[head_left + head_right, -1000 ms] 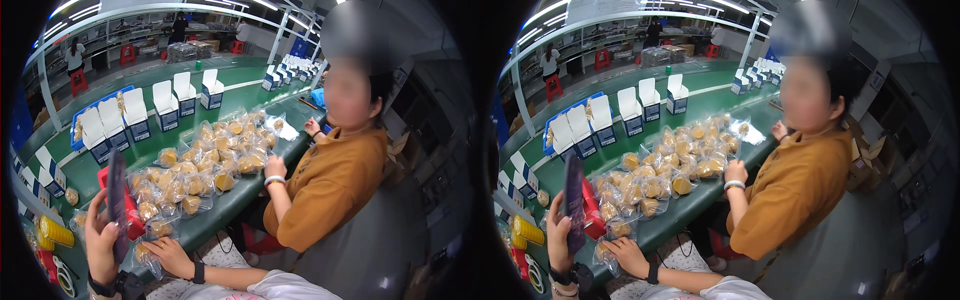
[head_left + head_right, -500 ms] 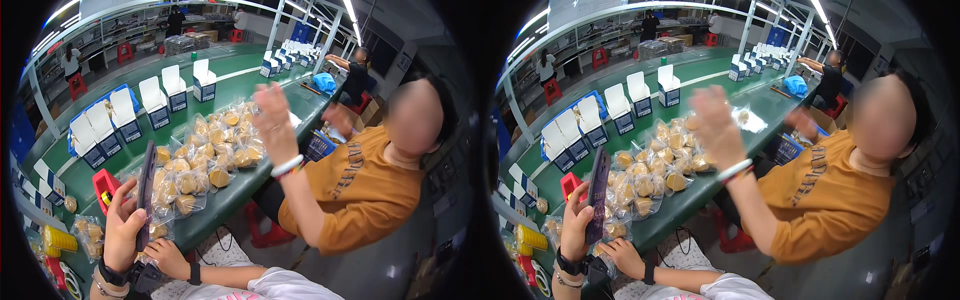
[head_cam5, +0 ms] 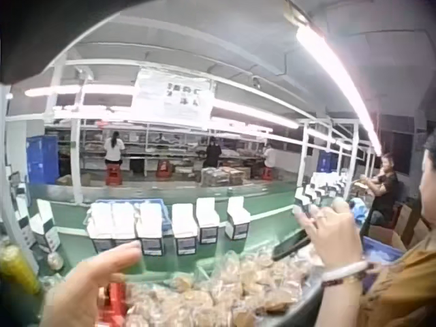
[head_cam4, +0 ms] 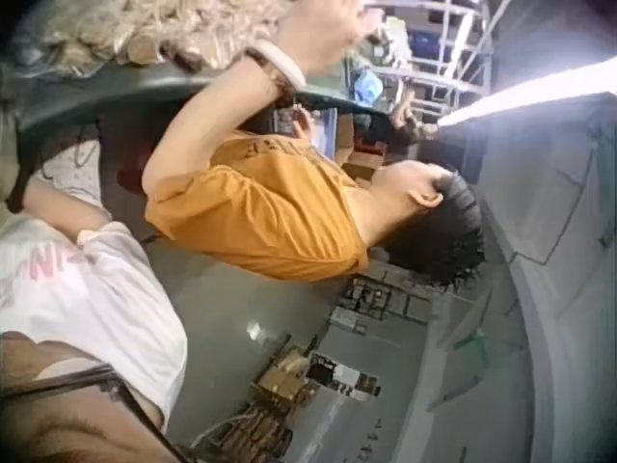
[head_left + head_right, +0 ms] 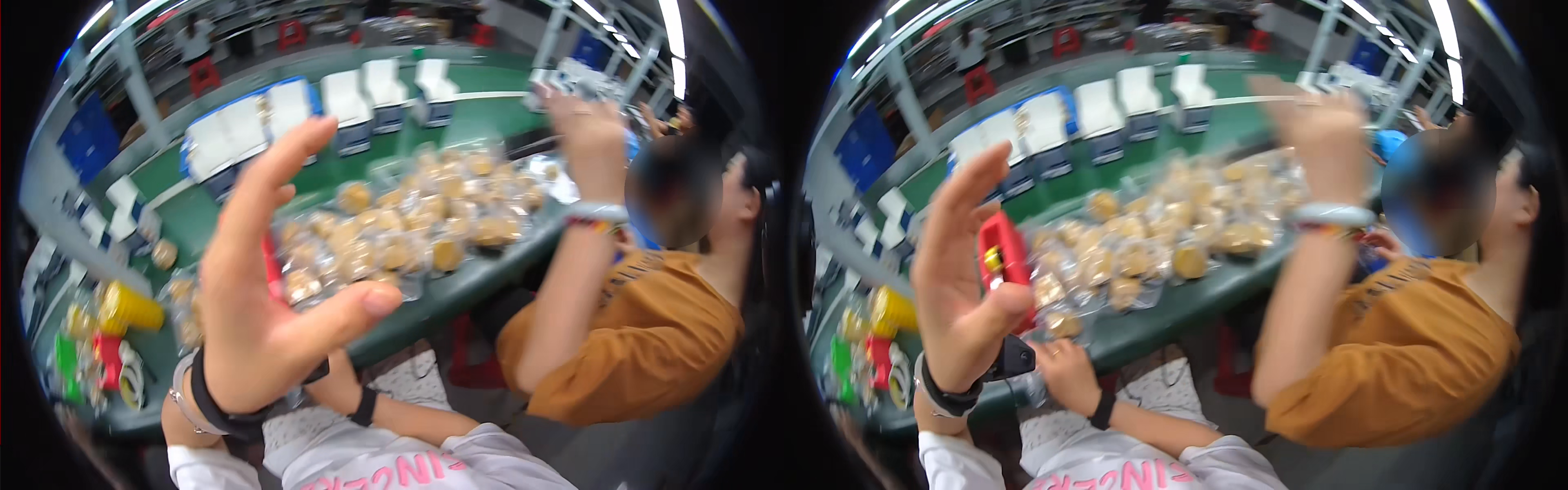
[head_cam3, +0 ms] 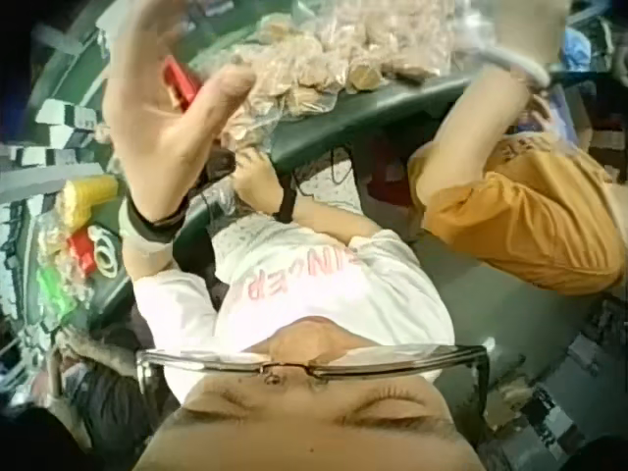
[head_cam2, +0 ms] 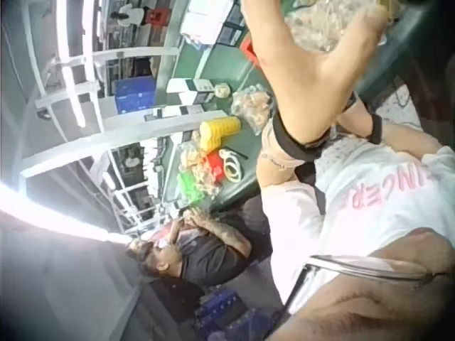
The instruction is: Packaging small pastries into plastic bags and sealing them using a tape dispenser on an assembly line.
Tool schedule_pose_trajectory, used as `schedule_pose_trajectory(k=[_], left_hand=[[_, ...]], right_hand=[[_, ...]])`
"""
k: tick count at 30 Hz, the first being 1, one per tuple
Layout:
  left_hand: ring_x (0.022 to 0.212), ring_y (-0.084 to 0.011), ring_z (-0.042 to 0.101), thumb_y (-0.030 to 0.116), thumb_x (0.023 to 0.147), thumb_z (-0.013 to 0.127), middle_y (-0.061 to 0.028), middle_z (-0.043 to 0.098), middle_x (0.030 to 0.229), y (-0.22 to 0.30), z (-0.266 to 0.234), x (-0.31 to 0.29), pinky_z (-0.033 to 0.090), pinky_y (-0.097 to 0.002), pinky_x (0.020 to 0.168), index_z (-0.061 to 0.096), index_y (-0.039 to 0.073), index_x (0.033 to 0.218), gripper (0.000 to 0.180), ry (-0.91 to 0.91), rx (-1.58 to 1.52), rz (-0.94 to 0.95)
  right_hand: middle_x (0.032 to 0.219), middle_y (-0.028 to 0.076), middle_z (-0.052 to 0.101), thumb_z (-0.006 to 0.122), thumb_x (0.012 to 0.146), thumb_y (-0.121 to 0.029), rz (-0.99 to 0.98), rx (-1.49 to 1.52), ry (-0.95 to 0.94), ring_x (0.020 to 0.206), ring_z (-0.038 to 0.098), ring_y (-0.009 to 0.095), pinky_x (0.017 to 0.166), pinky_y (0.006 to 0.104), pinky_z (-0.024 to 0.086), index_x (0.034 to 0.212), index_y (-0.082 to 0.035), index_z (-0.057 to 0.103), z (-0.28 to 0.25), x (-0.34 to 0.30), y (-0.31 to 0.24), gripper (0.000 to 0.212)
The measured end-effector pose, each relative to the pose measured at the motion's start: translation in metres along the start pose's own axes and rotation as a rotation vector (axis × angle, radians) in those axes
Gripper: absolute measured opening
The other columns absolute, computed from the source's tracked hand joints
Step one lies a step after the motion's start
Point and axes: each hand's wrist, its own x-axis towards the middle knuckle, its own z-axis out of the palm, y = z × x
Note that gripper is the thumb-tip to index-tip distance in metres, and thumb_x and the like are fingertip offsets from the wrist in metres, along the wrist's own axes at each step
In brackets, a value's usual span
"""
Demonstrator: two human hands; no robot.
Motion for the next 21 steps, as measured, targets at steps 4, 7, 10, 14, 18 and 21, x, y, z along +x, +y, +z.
schedule_pose_trajectory(k=[4,7,10,14,18,21], left_hand=[[0.096,-0.0206,0.054,0.013,0.072,0.066,-0.0141,0.058,0.107,0.005,-0.046,-0.058,0.041,-0.0332,0.083,0.052,-0.002,0.113,0.046,0.141,0.044,-0.110],[0.074,-0.0250,0.057,0.010,0.077,0.059,-0.0122,0.059,0.084,-0.015,-0.057,-0.131,0.045,-0.0322,0.071,0.059,-0.002,0.096,0.022,0.138,0.339,-0.382],[0.072,-0.0239,0.057,0.020,0.076,0.068,-0.0141,0.057,0.082,-0.040,-0.028,-0.220,0.047,-0.0318,0.061,0.055,0.000,0.103,0.036,0.034,0.409,-0.657],[0.065,-0.0230,0.058,0.015,0.071,0.072,-0.0117,0.057,0.077,-0.060,0.014,-0.271,0.048,-0.0312,0.054,0.053,0.001,0.105,0.042,0.143,0.507,-0.643],[0.058,-0.0225,0.057,0.003,0.068,0.071,-0.0099,0.057,0.075,-0.066,0.008,-0.287,0.047,-0.0295,0.053,0.057,0.001,0.096,0.032,0.332,0.342,-0.610],[0.053,-0.0231,0.056,0.001,0.069,0.070,-0.0096,0.059,0.076,-0.064,-0.011,-0.283,0.046,-0.0289,0.052,0.060,0.001,0.087,0.020,0.144,0.436,-0.455]], right_hand=[[0.090,0.008,0.059,0.064,0.075,-0.016,-0.276,-0.654,-0.022,0.087,0.052,0.027,0.073,0.0389,0.041,0.109,-0.002,0.058,-0.020,0.009,-0.021,0.037],[0.084,0.008,0.059,0.068,0.072,-0.012,-0.281,-0.634,-0.055,0.084,0.053,0.027,0.074,0.0386,0.040,0.106,-0.001,0.058,-0.023,0.006,-0.028,0.038],[0.082,0.006,0.059,0.069,0.070,-0.011,-0.286,-0.643,-0.089,0.081,0.053,0.024,0.072,0.0374,0.039,0.105,-0.001,0.058,-0.019,0.003,-0.026,0.038],[0.078,0.004,0.059,0.070,0.070,-0.012,-0.250,-0.701,-0.119,0.077,0.053,0.022,0.069,0.0357,0.038,0.104,-0.003,0.059,-0.020,-0.004,-0.030,0.037],[0.076,0.003,0.058,0.069,0.069,-0.010,-0.212,-0.799,-0.149,0.075,0.052,0.022,0.068,0.0352,0.037,0.102,-0.003,0.061,-0.018,-0.002,-0.035,0.035],[0.076,0.004,0.057,0.069,0.068,-0.008,-0.256,-0.882,-0.144,0.075,0.052,0.021,0.068,0.0351,0.036,0.101,-0.004,0.062,-0.012,-0.001,-0.033,0.033]])
